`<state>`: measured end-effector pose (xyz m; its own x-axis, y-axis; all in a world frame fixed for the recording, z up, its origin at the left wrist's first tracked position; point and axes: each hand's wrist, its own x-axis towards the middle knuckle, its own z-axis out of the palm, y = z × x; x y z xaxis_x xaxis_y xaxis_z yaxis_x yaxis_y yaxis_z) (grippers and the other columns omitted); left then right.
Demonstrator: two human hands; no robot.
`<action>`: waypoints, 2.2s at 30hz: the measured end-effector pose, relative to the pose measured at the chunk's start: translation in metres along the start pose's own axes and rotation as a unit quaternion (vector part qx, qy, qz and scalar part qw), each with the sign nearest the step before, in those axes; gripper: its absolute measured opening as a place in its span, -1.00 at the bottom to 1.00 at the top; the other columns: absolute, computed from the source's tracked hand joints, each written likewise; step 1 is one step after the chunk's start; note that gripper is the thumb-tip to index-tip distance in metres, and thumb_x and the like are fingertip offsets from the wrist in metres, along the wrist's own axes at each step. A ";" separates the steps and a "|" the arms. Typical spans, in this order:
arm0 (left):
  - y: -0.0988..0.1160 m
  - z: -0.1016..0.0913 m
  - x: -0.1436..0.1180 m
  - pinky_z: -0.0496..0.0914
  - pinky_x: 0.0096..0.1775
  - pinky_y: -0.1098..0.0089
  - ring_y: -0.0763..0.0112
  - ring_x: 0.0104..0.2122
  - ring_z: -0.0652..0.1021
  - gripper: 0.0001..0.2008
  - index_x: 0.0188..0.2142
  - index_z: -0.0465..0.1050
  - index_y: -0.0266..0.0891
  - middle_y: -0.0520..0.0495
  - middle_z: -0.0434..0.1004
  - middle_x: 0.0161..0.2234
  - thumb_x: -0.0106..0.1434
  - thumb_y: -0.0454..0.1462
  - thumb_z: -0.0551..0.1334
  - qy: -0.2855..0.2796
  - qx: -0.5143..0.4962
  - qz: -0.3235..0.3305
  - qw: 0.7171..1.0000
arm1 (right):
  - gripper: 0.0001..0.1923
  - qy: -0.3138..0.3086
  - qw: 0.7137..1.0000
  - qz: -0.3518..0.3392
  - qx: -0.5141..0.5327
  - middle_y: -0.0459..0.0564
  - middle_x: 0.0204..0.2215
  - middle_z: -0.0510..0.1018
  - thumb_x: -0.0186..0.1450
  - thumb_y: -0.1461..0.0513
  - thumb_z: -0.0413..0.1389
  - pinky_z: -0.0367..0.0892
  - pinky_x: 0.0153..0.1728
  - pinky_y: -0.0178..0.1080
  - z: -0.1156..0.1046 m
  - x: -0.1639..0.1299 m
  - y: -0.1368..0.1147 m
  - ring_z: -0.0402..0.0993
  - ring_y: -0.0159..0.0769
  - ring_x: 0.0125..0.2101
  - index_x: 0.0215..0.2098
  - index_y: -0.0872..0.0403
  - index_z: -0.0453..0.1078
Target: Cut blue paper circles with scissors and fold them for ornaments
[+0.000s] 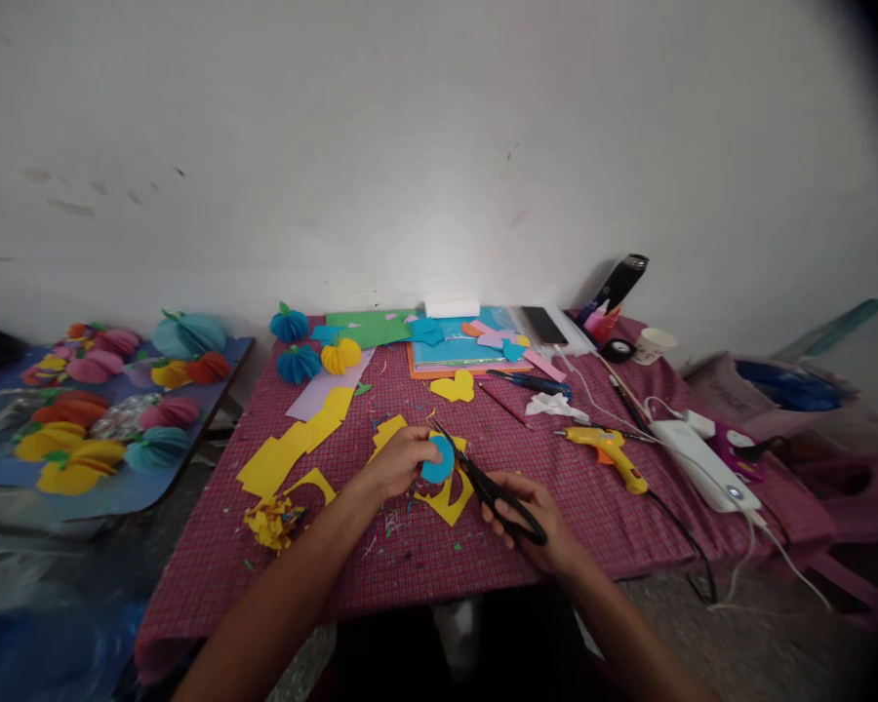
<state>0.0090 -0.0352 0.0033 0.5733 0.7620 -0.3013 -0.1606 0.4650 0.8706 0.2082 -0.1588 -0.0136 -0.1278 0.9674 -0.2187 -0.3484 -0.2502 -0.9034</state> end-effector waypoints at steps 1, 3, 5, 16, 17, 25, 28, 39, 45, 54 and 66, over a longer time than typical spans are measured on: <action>0.000 0.000 0.000 0.25 -0.57 0.46 0.52 -0.68 0.36 -0.91 -0.57 0.40 -0.33 0.00 0.41 -0.65 -0.19 -0.39 0.26 -0.002 0.001 0.001 1.000 | -0.65 0.001 1.000 0.000 0.004 0.00 -0.49 0.54 0.17 0.16 0.29 0.20 -0.72 -0.44 0.000 0.001 0.001 0.34 -0.43 -0.62 -0.12 0.16 0.48; 0.001 0.001 -0.001 0.24 -0.58 0.46 0.52 -0.68 0.36 -0.92 -0.58 0.40 -0.34 0.01 0.40 -0.65 -0.18 -0.38 0.25 -0.004 0.005 0.002 1.000 | -0.66 0.002 1.000 0.000 0.009 0.00 -0.49 0.54 0.16 0.16 0.29 0.19 -0.72 -0.45 0.001 0.002 0.002 0.34 -0.43 -0.63 -0.13 0.16 0.49; 0.002 0.001 -0.001 0.22 -0.59 0.47 0.53 -0.69 0.35 -0.92 -0.58 0.40 -0.33 0.01 0.40 -0.66 -0.18 -0.38 0.25 -0.006 0.010 0.003 1.000 | -0.67 0.001 1.000 0.000 0.011 -0.01 -0.50 0.54 0.16 0.17 0.30 0.18 -0.73 -0.45 0.001 0.003 0.002 0.33 -0.45 -0.64 -0.14 0.16 0.50; 0.003 0.002 -0.002 0.26 -0.58 0.46 0.51 -0.68 0.38 -0.91 -0.57 0.39 -0.33 0.00 0.42 -0.65 -0.19 -0.39 0.24 -0.006 0.014 -0.009 1.000 | -0.64 0.002 1.000 0.001 -0.015 -0.02 -0.50 0.54 0.15 0.18 0.30 0.17 -0.73 -0.45 0.000 -0.001 -0.003 0.32 -0.45 -0.64 -0.11 0.16 0.50; 0.003 0.002 -0.002 0.25 -0.58 0.46 0.51 -0.68 0.38 -0.91 -0.57 0.39 -0.33 0.00 0.42 -0.65 -0.19 -0.39 0.23 -0.003 0.015 -0.010 1.000 | -0.64 0.003 1.000 0.002 -0.019 -0.02 -0.50 0.54 0.15 0.17 0.30 0.17 -0.73 -0.45 -0.001 -0.001 -0.003 0.32 -0.45 -0.64 -0.11 0.16 0.50; 0.003 0.002 -0.002 0.23 -0.60 0.48 0.53 -0.69 0.36 -0.91 -0.59 0.39 -0.33 0.01 0.41 -0.67 -0.21 -0.40 0.23 -0.002 0.020 -0.012 1.000 | -0.64 -0.009 0.999 -0.001 -0.042 -0.02 -0.49 0.54 0.16 0.21 0.29 0.18 -0.73 -0.46 -0.005 -0.002 -0.005 0.31 -0.45 -0.64 -0.08 0.16 0.50; 0.003 0.002 -0.002 0.23 -0.60 0.48 0.54 -0.69 0.35 -0.91 -0.59 0.41 -0.33 0.01 0.41 -0.67 -0.21 -0.41 0.23 -0.003 0.025 -0.013 1.000 | -0.62 -0.015 0.999 0.012 -0.031 -0.01 -0.48 0.55 0.16 0.19 0.29 0.21 -0.72 -0.45 -0.005 -0.002 -0.005 0.35 -0.43 -0.62 -0.07 0.16 0.49; 0.000 0.000 -0.002 0.24 -0.59 0.49 0.53 -0.69 0.36 -0.91 -0.57 0.44 -0.34 -0.01 0.43 -0.66 -0.19 -0.41 0.21 -0.016 0.041 -0.017 0.999 | -0.63 -0.006 0.999 0.024 -0.022 -0.01 -0.50 0.54 0.17 0.18 0.29 0.20 -0.73 -0.46 -0.004 -0.002 -0.006 0.35 -0.43 -0.63 -0.09 0.17 0.48; -0.003 -0.003 0.000 0.24 -0.59 0.49 0.54 -0.69 0.36 -0.91 -0.57 0.44 -0.35 -0.01 0.43 -0.65 -0.19 -0.41 0.22 -0.028 0.039 -0.021 0.999 | -0.66 -0.007 1.000 0.017 -0.019 -0.02 -0.50 0.54 0.16 0.17 0.30 0.17 -0.73 -0.46 -0.004 -0.003 -0.006 0.33 -0.45 -0.63 -0.13 0.16 0.49; -0.003 -0.004 0.000 0.25 -0.60 0.49 0.53 -0.69 0.36 -0.90 -0.57 0.43 -0.34 0.00 0.42 -0.65 -0.20 -0.41 0.22 -0.021 0.048 -0.028 0.998 | -0.67 -0.017 0.999 0.017 -0.028 -0.02 -0.48 0.54 0.18 0.20 0.28 0.19 -0.73 -0.47 -0.010 -0.004 -0.003 0.34 -0.46 -0.63 -0.10 0.16 0.48; -0.004 -0.005 0.000 0.26 -0.58 0.49 0.52 -0.67 0.37 -0.91 -0.58 0.42 -0.35 0.00 0.42 -0.64 -0.19 -0.39 0.24 -0.032 0.065 -0.034 0.997 | -0.68 -0.020 0.999 0.025 -0.010 -0.01 -0.48 0.55 0.20 0.21 0.27 0.20 -0.72 -0.48 -0.006 -0.001 -0.004 0.37 -0.45 -0.62 -0.09 0.16 0.48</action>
<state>0.0057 -0.0350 -0.0019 0.6296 0.6990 -0.3392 -0.0165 0.4485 0.8936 0.2156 -0.1589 -0.0122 -0.1819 0.9515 -0.2483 -0.3218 -0.2962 -0.8993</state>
